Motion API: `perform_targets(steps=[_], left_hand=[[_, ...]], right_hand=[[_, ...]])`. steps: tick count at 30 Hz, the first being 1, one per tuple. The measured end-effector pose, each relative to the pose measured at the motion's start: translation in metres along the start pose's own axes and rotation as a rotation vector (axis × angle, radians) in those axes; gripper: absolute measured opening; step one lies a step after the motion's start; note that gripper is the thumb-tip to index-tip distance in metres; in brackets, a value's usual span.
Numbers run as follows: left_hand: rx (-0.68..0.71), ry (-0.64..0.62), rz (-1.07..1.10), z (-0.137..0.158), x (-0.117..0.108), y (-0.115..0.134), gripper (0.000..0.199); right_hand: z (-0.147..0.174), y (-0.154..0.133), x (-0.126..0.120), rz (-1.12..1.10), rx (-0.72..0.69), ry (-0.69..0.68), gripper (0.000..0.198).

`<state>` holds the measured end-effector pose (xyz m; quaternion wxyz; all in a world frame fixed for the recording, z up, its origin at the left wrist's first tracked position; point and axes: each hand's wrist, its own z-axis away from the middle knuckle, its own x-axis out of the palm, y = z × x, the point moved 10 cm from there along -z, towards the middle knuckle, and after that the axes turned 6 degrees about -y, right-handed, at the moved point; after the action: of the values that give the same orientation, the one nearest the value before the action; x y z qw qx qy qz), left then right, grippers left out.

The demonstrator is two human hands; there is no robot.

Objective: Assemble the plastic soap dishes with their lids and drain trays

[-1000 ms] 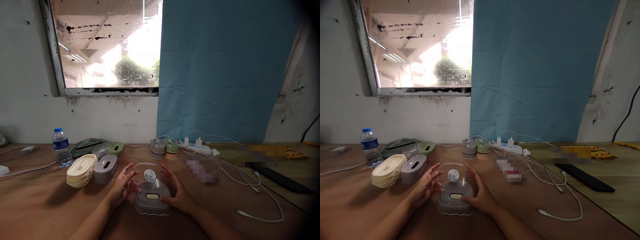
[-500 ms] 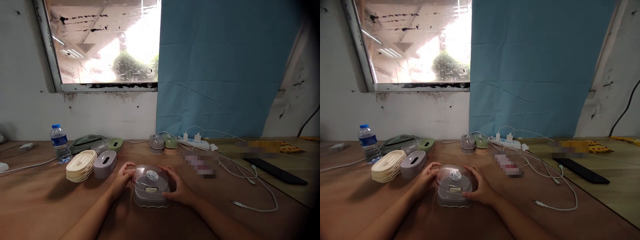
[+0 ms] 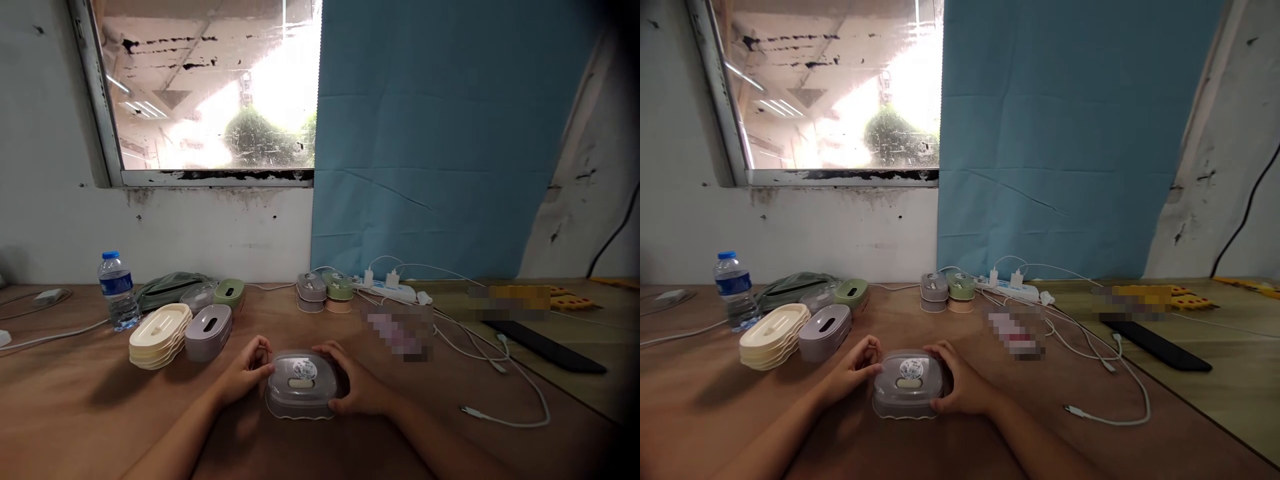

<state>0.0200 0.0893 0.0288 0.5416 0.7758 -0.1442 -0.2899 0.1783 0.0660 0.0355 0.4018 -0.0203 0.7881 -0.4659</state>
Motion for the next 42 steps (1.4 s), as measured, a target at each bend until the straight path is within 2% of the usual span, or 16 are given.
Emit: perform_targets(steps=[3,6,10,14,27,32,42], left_hand=[[0.080,0.066,-0.186,0.003,-0.008,0.015,0.026],[0.071,0.016,-0.291,0.004,-0.001,0.019,0.034],[-0.016,-0.138,-0.181,0.003,0.019,0.003,0.060],[-0.015,-0.158,-0.135,0.002,0.023,-0.002,0.081],[-0.086,-0.147,-0.217,0.003,0.016,-0.005,0.084],[-0.094,-0.171,-0.258,0.004,0.018,-0.002,0.077],[-0.032,-0.214,-0.109,0.005,0.022,-0.002,0.088]], right_hand=[[0.000,0.004,0.000,-0.004,0.043,-0.016,0.081],[0.000,0.006,-0.002,-0.018,0.078,-0.025,0.083],[0.001,0.004,-0.003,0.018,0.095,-0.030,0.086],[0.002,0.010,-0.002,0.045,0.148,-0.035,0.093],[0.003,0.014,-0.005,0.023,0.179,-0.038,0.094],[0.003,0.014,-0.006,0.048,0.177,-0.040,0.093],[0.003,-0.010,0.001,0.223,0.191,-0.018,0.088]])
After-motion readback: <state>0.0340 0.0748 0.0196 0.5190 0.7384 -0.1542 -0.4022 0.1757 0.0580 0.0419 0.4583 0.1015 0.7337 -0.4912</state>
